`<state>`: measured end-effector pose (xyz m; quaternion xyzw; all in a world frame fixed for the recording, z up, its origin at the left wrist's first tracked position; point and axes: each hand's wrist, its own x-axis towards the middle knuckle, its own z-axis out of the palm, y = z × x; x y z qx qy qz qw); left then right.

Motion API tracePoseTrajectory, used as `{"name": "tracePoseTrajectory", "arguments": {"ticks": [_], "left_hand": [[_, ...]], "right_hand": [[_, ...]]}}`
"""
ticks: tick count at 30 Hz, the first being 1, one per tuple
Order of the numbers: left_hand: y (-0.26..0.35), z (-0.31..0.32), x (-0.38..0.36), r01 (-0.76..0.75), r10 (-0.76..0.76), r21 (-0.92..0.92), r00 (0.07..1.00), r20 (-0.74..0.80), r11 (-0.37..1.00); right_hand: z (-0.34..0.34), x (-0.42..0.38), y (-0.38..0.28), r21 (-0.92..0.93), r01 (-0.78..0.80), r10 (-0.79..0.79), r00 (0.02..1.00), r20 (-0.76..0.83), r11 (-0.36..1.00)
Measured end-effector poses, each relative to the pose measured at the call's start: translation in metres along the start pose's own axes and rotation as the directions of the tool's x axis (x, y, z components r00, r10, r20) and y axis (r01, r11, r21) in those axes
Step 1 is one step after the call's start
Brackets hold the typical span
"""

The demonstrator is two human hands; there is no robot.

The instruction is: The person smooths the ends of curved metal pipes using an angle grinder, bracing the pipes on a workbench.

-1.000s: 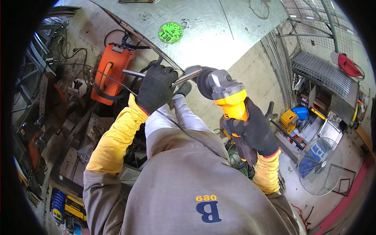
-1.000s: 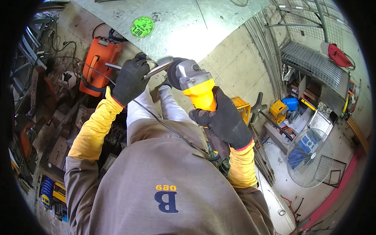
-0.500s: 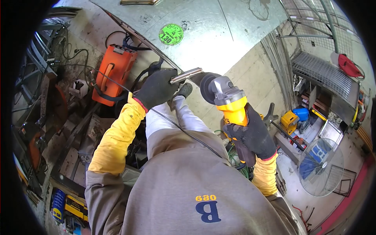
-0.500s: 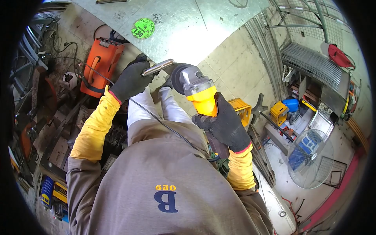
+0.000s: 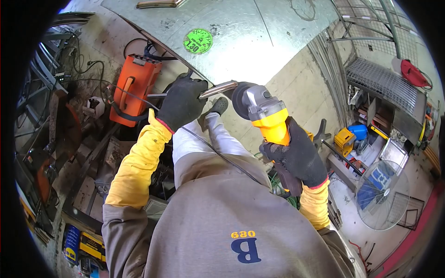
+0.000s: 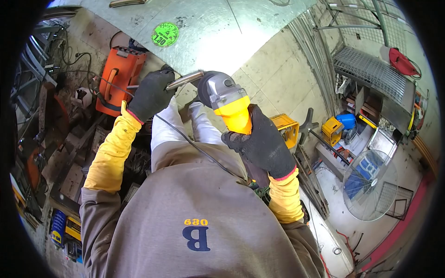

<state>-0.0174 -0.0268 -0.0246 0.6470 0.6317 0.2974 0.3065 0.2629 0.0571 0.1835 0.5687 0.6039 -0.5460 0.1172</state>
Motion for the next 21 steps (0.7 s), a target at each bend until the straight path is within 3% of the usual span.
{"name": "tracePoseTrajectory", "arguments": {"ticks": [2, 6, 9, 11, 14, 21], "left_hand": [[0.001, -0.001, 0.001, 0.110, -0.107, -0.034, 0.991, 0.075, 0.993], [0.001, -0.003, 0.001, 0.151, -0.141, -0.086, 0.984, 0.109, 0.985], [0.000, -0.001, 0.002, 0.029, -0.029, -0.001, 0.999, 0.033, 1.000], [0.004, -0.004, 0.003, -0.043, 0.042, 0.129, 0.999, 0.012, 0.991], [0.013, -0.010, 0.003, -0.115, 0.122, 0.275, 0.993, -0.007, 0.955], [0.017, -0.011, 0.002, -0.146, 0.176, 0.338, 0.983, -0.060, 0.930]], "right_hand": [[0.001, -0.003, 0.004, -0.010, -0.034, 0.034, 0.999, -0.015, 0.999], [0.002, -0.004, 0.008, -0.014, -0.038, 0.038, 0.999, -0.025, 0.999], [-0.001, -0.003, 0.001, 0.082, -0.007, 0.008, 1.000, -0.006, 0.997], [-0.001, 0.000, -0.012, -0.037, -0.036, 0.035, 0.999, -0.019, 0.999], [0.002, 0.001, -0.008, -0.030, 0.001, -0.003, 0.999, -0.037, 1.000], [0.001, 0.000, -0.012, -0.070, -0.004, 0.004, 1.000, -0.009, 0.998]]}}
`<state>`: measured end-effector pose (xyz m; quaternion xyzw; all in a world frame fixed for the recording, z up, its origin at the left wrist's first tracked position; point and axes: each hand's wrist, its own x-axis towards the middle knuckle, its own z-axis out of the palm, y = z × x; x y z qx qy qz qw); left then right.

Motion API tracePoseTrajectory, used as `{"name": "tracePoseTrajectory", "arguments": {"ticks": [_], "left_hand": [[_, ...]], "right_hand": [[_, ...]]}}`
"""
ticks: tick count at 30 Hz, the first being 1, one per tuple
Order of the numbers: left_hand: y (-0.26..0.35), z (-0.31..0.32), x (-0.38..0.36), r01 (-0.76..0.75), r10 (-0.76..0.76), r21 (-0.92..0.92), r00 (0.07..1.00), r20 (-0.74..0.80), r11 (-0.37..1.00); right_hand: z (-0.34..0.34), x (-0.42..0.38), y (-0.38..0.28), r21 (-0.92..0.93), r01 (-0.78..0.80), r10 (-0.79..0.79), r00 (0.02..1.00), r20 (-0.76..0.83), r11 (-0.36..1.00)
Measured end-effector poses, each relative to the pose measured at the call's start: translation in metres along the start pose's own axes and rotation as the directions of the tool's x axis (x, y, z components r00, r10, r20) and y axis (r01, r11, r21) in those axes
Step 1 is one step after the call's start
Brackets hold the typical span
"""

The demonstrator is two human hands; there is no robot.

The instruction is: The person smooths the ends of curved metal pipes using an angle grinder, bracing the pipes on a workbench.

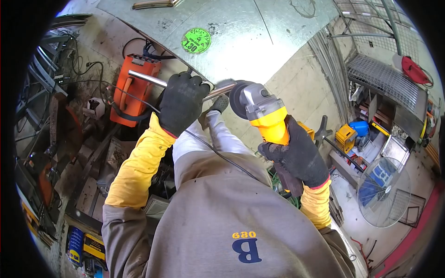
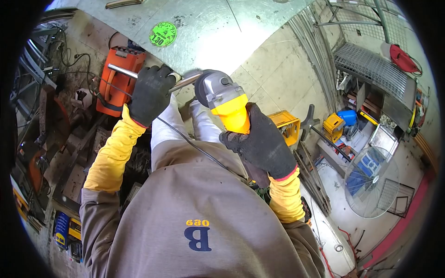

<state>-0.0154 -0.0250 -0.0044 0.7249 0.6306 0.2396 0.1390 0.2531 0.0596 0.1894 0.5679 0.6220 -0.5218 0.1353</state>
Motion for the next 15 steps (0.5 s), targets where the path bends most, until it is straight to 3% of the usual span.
{"name": "tracePoseTrajectory", "arguments": {"ticks": [2, 6, 8, 11, 15], "left_hand": [[-0.004, 0.000, 0.002, 0.051, -0.046, -0.086, 0.997, 0.059, 0.995], [-0.015, 0.007, 0.002, 0.159, -0.118, -0.248, 0.978, 0.171, 0.956], [-0.016, 0.010, 0.002, 0.263, -0.181, -0.372, 0.954, 0.240, 0.890], [-0.017, 0.008, 0.004, 0.193, -0.136, -0.358, 0.975, 0.178, 0.914], [-0.019, 0.008, 0.004, 0.202, -0.143, -0.296, 0.967, 0.211, 0.934]], "right_hand": [[-0.001, -0.003, 0.001, 0.026, -0.064, 0.064, 0.998, 0.003, 0.998], [0.001, -0.003, 0.013, -0.025, -0.019, 0.019, 0.999, -0.028, 1.000], [0.003, -0.001, 0.019, 0.057, -0.006, 0.007, 1.000, -0.019, 0.998], [0.001, 0.001, 0.006, 0.049, -0.007, 0.008, 1.000, -0.018, 0.999], [0.000, 0.004, 0.004, 0.003, 0.017, -0.017, 1.000, -0.021, 1.000]]}}
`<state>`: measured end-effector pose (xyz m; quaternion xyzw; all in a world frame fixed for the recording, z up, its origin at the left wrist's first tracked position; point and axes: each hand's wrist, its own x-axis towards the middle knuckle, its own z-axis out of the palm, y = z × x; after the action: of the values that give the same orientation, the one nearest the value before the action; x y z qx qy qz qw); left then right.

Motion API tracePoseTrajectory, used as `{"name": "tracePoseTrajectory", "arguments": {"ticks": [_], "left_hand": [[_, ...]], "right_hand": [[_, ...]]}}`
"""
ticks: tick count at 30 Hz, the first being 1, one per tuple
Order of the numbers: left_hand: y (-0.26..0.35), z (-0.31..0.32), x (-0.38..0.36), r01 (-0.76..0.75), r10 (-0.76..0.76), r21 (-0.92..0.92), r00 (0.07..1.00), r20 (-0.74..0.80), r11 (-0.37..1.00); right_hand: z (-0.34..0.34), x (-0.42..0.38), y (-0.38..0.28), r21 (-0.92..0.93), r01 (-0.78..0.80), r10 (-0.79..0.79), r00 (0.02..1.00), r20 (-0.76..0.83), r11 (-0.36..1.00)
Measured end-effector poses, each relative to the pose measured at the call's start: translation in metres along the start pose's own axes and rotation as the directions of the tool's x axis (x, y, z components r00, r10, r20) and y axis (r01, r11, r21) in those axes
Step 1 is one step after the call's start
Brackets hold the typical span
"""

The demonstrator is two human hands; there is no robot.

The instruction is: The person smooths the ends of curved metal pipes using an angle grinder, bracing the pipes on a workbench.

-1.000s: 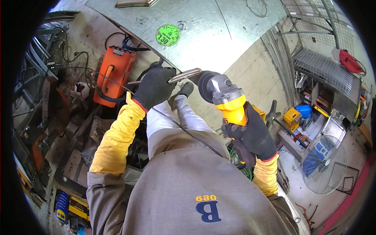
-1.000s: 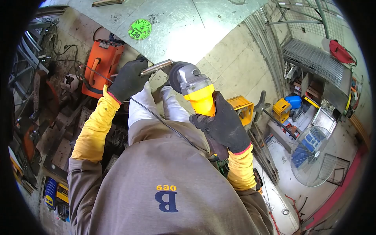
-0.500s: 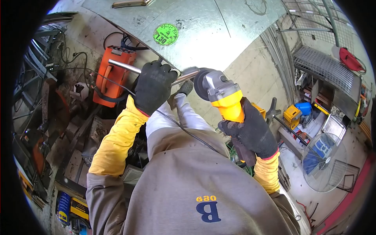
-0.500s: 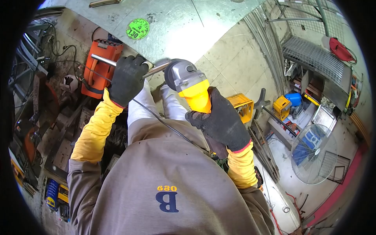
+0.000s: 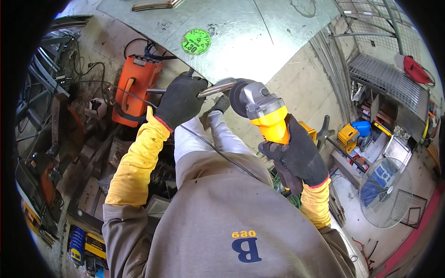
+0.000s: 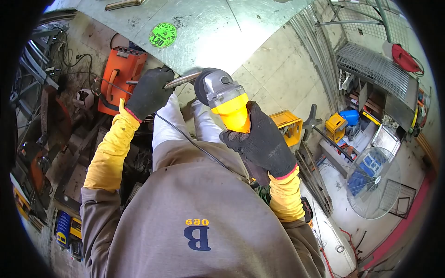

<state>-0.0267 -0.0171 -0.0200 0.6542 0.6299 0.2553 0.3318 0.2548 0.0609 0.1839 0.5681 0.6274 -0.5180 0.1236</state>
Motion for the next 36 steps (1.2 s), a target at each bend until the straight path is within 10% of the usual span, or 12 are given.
{"name": "tracePoseTrajectory", "arguments": {"ticks": [18, 26, 36], "left_hand": [[0.004, -0.005, 0.002, 0.007, -0.007, 0.025, 1.000, 0.017, 1.000], [0.005, -0.016, 0.012, 0.368, -0.279, -0.213, 0.892, 0.356, 0.905], [0.004, -0.011, 0.010, 0.244, -0.185, -0.265, 0.955, 0.230, 0.933]], "right_hand": [[0.002, -0.003, -0.002, -0.122, 0.028, -0.032, 0.999, -0.030, 0.992], [0.004, -0.007, 0.017, 0.030, 0.065, -0.064, 0.998, -0.011, 0.997], [-0.001, 0.001, -0.002, -0.020, -0.004, 0.004, 1.000, 0.009, 1.000]]}}
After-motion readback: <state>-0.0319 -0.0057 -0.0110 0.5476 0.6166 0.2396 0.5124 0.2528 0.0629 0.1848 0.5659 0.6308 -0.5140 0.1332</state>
